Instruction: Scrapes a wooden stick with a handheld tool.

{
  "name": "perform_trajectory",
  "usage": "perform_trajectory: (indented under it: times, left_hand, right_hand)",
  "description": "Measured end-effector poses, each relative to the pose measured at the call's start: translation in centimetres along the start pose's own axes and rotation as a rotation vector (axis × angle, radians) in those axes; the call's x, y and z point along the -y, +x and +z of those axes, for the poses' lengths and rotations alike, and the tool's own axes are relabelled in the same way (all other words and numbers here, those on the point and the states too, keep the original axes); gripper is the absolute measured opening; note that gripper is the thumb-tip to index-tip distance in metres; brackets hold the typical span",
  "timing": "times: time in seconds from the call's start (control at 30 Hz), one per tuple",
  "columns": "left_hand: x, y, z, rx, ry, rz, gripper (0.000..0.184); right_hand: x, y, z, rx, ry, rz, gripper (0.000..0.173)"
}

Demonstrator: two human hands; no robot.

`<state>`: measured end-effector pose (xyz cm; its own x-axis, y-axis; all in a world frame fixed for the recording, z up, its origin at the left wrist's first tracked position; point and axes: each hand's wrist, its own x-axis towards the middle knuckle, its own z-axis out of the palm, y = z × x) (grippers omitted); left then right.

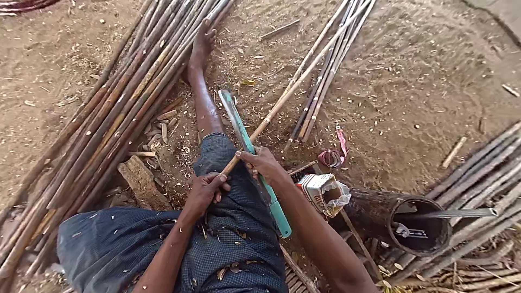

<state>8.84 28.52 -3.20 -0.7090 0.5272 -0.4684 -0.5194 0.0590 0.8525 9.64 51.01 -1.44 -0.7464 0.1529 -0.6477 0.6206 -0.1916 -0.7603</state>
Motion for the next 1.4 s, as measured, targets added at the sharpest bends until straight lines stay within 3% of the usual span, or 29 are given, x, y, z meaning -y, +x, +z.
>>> perform_trajectory:
  times: [0.17, 0.3, 0.47, 0.6, 0.77, 0.9, 1.0, 1.03, 1.2, 1.3, 1.4]
  left_hand:
    - [0.2, 0.1, -1.1, -0.055, 0.150, 0.065, 0.019]
    - [0.8, 0.3, -1.6, -0.002, 0.117, 0.084, 0.017]
    - [0.6, 0.7, -1.5, -0.002, 0.105, 0.090, 0.015]
    - [0.6, 0.9, -1.5, 0.013, 0.093, 0.076, 0.016]
    - [-0.7, 0.7, -1.0, -0.010, 0.163, 0.071, 0.016]
    - [-0.1, 1.0, -1.3, 0.036, 0.105, 0.068, 0.015]
    - [-0.1, 1.0, -1.3, 0.026, 0.101, 0.062, 0.014]
    - [-0.2, 0.9, -1.4, 0.028, 0.101, 0.060, 0.014]
    - [0.4, 1.0, -2.3, 0.086, 0.061, 0.031, 0.017]
    - [0.6, 1.2, -2.6, 0.102, 0.021, 0.039, 0.013]
    - [0.8, 1.4, -3.0, 0.136, 0.002, 0.059, 0.011]
  right_hand:
    - [-3.8, -3.1, -2.6, -0.176, -0.518, -0.106, 0.051]
    - [-6.8, -7.0, -1.5, -0.063, -0.817, -0.189, 0.050]
    - [-6.8, -5.4, -3.2, -0.187, -0.568, -0.125, 0.051]
    - [-6.8, -6.3, -2.3, -0.001, -0.748, -0.174, 0.050]
    - [-7.0, -6.9, -1.1, -0.105, -0.650, -0.209, 0.048]
    - [-6.7, -6.5, -2.2, -0.127, -0.850, -0.237, 0.053]
    - [-6.6, -5.6, -2.9, -0.193, -0.572, -0.147, 0.050]
    - [-6.8, -5.7, -2.7, -0.172, -0.507, -0.117, 0.050]
    - [-6.5, -6.4, -2.1, 0.112, -0.705, -0.083, 0.049]
    - [-6.3, -5.3, -3.1, 0.297, -0.502, -0.019, 0.046]
    - [-5.7, -5.1, -3.5, 0.446, -0.246, 0.159, 0.045]
